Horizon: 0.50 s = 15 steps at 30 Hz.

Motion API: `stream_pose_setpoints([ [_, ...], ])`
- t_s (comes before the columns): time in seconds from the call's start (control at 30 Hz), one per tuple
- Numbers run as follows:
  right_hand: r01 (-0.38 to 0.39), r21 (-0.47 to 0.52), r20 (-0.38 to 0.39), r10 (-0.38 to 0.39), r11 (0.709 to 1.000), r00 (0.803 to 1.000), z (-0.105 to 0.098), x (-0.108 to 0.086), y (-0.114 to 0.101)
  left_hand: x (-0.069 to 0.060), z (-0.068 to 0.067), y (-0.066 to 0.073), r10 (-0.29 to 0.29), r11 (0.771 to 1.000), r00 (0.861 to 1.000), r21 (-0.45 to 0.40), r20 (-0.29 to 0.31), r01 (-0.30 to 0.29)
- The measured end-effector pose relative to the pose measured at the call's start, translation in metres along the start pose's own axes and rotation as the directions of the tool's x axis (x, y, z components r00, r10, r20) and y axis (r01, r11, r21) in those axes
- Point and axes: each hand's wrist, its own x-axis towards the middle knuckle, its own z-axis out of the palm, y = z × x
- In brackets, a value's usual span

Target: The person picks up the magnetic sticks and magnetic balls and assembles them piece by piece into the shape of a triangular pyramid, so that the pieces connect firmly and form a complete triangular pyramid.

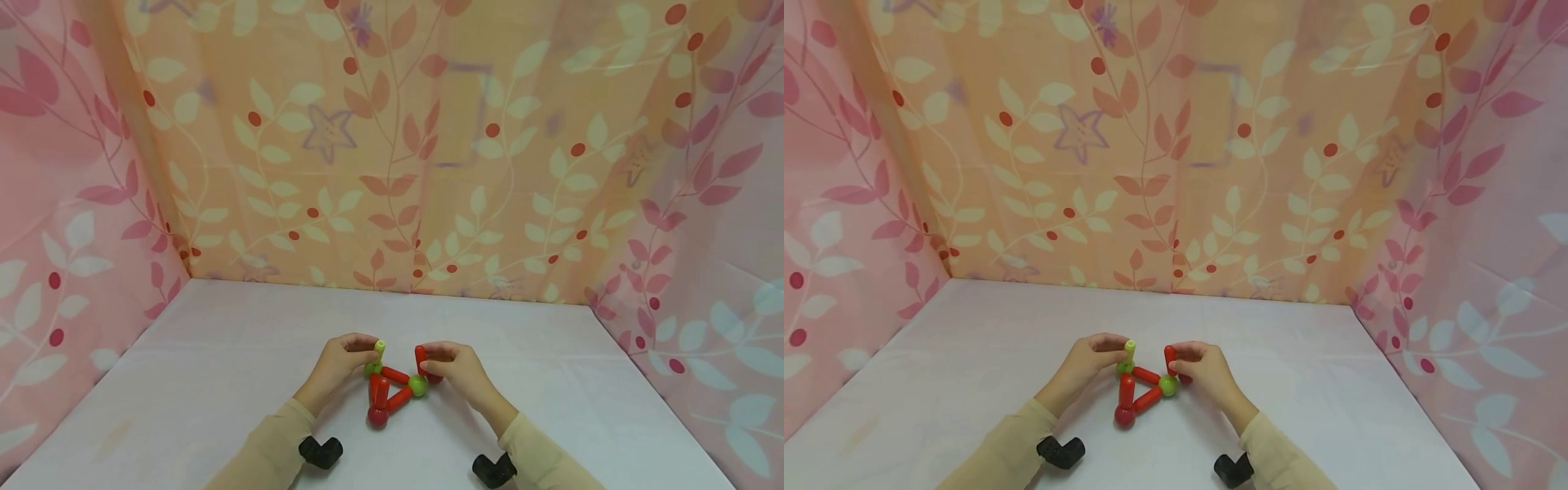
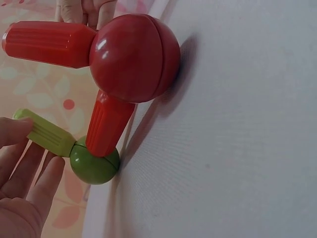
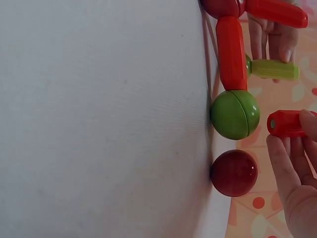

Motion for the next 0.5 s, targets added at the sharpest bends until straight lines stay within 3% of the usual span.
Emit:
stream_pose_setpoints([
  [0.5, 0.03, 0.016, 0.071, -0.031, 0.999, 0.997, 0.0025, -0.0035, 0.0003, 0.0001, 0.0001, -0.0012, -0.02, 1.0, 1.0, -0.003, 0.0, 0.02],
])
